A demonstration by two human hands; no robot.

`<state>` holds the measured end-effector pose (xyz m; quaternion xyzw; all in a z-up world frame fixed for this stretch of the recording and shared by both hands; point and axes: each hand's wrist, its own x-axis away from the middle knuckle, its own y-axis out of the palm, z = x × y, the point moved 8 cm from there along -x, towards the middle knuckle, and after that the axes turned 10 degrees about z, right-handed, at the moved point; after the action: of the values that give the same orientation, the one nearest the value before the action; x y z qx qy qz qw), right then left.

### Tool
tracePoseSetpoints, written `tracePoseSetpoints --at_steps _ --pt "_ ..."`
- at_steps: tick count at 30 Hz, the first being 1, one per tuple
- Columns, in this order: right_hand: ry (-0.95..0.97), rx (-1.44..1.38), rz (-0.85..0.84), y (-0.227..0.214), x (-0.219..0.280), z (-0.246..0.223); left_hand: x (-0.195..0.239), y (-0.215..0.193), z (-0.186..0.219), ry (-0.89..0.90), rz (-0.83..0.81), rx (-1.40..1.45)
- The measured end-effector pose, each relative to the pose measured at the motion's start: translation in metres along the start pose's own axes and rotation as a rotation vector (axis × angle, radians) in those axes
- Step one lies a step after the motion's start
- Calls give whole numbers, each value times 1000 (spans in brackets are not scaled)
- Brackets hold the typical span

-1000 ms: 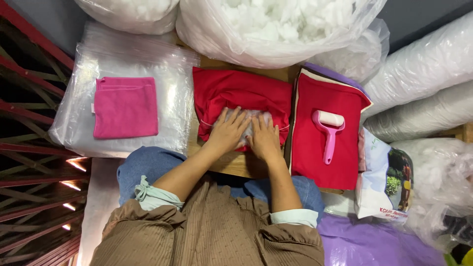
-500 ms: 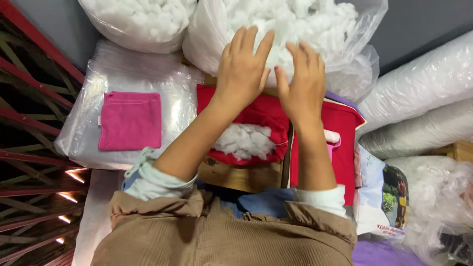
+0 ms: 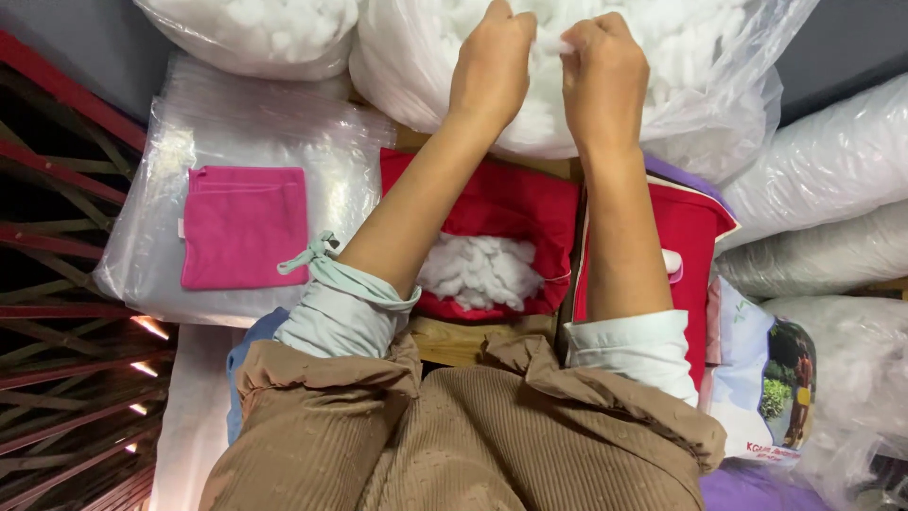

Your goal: The person stuffs a red pillowcase with white cotton batting by hand. They repeatedly take handfuls of cotton from a large bag, place it inside the pillowcase, and smooth the fabric to distribute the filling evenly.

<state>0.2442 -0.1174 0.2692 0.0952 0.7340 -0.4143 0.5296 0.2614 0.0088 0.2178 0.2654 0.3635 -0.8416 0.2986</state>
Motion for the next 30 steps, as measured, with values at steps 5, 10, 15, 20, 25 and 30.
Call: tracePoseSetpoints --at_steps 5,10,15,20,25,30 --pt "-12 -55 115 -73 -21 -35 -11 -54 63 127 133 352" --pt "10 -85 159 -156 -22 -84 8 -146 126 244 168 505" --pt "170 -79 -25 -179 58 -101 98 -163 120 317 -147 553" --pt "306 12 -279 -90 199 -73 228 -79 13 187 -395 303" --pt "488 -58 -714 -39 253 -66 285 -27 -44 198 -636 21" --pt "811 -386 -556 -60 232 -45 251 -51 -30 28 -640 191"
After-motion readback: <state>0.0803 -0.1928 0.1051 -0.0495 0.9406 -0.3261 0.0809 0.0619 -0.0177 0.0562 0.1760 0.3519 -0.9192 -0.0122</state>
